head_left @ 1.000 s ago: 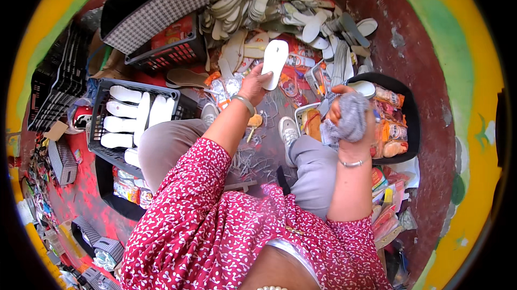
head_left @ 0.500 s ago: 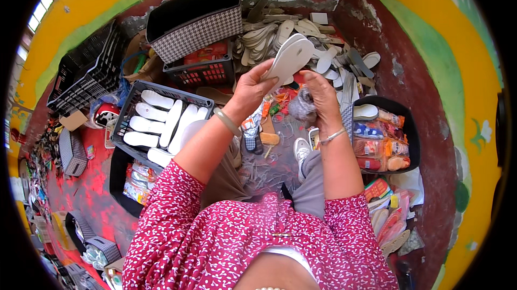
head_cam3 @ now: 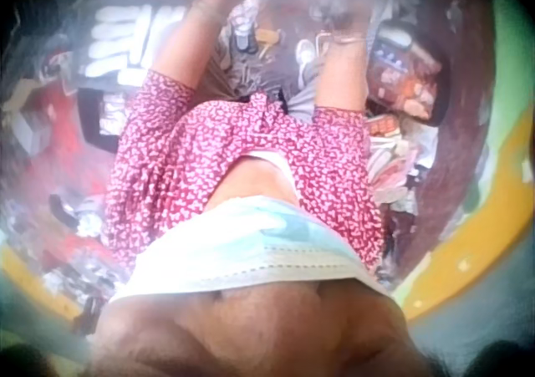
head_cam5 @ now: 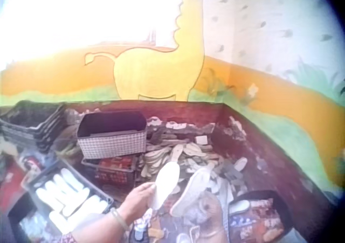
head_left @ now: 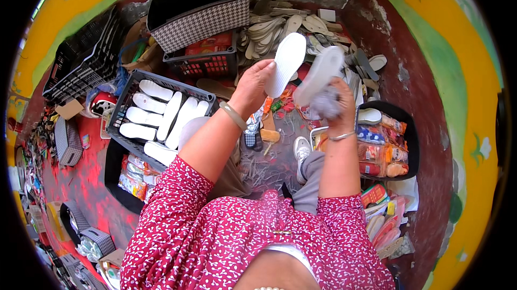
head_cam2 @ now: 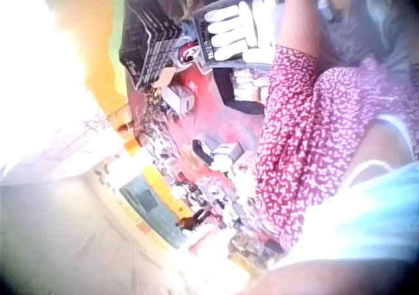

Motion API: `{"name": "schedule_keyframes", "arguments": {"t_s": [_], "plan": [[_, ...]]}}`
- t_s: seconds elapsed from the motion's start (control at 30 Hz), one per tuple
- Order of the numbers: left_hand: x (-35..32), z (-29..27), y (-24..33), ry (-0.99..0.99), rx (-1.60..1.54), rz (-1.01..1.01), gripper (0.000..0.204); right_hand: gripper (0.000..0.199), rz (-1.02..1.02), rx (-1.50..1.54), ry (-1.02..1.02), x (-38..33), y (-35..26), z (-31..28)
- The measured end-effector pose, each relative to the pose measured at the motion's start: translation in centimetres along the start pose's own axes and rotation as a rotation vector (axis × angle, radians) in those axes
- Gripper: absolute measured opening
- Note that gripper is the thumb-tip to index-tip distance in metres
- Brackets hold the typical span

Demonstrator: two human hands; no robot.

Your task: The person picks up individual white shoe insoles from the floor, wipes them with a cloth, and places them into a black plastic crate. They also pick up and handle small orange-packaged items, placing them into a different container.

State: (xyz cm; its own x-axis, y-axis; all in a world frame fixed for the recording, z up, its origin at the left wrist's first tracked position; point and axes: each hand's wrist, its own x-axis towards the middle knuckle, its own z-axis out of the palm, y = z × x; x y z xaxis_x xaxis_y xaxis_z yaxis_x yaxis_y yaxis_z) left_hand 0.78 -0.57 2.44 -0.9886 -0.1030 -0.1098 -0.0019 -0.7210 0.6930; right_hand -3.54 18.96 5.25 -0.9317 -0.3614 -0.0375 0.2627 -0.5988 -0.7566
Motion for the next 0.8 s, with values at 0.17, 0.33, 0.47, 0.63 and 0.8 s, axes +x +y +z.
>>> {"name": "schedule_keyframes", "arguments": {"t_s": [0.17,0.33,0.47,0.63,0.8], "plan": [[0.5,-0.3,0.7,0.073,-0.018,0.009,0.024,0.013,-0.006,-0.644,-0.078,1.3,-2.0,-3.1],[0.8,-1.5,0.0,-0.333,-0.314,-0.152,0.03,0.014,0.072,-0.17,-0.031,0.8,-0.4,-1.2],[0.0,1.3,-0.7,-0.315,-0.342,-0.207,0.045,0.013,0.147,-0.187,-0.073,0.8,1.2,0.4],[-1.0,2.6,-1.0,-0.218,-0.2,-0.222,0.058,0.012,0.152,-0.288,-0.036,1.4,2.3,0.1],[-1.0,2.2,-1.5,-0.166,0.064,-0.264,0.064,0.011,0.136,-0.363,0.008,1.4,2.0,0.0]]}}
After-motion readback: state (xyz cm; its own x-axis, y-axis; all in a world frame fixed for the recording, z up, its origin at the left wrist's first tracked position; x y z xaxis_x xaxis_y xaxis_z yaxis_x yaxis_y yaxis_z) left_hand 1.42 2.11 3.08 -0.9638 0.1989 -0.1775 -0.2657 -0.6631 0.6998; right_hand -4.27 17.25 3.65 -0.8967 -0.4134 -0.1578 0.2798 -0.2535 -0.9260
